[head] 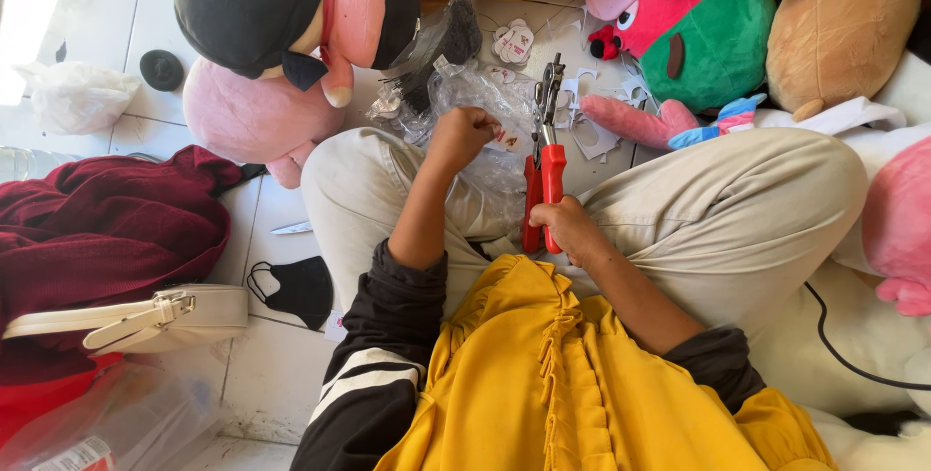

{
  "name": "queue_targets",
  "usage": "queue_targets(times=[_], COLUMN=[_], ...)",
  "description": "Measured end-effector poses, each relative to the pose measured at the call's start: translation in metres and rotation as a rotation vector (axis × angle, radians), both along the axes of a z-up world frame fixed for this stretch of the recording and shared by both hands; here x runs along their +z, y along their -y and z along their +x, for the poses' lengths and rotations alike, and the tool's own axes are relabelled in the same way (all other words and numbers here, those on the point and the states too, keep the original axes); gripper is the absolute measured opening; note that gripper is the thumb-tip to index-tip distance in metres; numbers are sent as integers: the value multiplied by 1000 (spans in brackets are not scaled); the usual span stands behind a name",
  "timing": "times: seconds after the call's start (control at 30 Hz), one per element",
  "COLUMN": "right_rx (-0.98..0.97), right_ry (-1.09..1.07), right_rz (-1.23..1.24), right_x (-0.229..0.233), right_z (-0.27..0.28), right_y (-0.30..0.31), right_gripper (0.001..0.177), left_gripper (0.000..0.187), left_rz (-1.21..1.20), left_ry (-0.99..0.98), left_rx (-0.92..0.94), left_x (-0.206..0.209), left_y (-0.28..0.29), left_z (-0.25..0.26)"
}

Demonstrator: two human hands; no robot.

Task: Using a manual hole puncher to create holes in small product tags while sitting on the floor.

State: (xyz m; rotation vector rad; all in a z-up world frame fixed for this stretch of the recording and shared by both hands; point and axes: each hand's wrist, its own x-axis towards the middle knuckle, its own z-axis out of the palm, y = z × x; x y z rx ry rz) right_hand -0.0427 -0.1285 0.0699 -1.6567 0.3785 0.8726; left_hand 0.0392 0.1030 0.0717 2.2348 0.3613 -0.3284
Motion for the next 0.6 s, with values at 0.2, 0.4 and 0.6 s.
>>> queue_targets(times=[0.2, 0.4, 0.6], right_rx=[-21, 15, 42], right_ry=[37, 51, 57], right_rz=[0, -16, -48], right_x=[5, 18, 45], right_z=[-2, -7, -10], right_y=[-3, -4, -7], right_gripper=[57, 55, 51], left_gripper=[27, 26, 28], left_rz=[-807, -1110, -1011], left_ry=[203, 266, 298], left_rx=[384, 512, 583], left_x=[13, 14, -25], left_y=[-8, 5, 4], left_z=[-11, -18, -3])
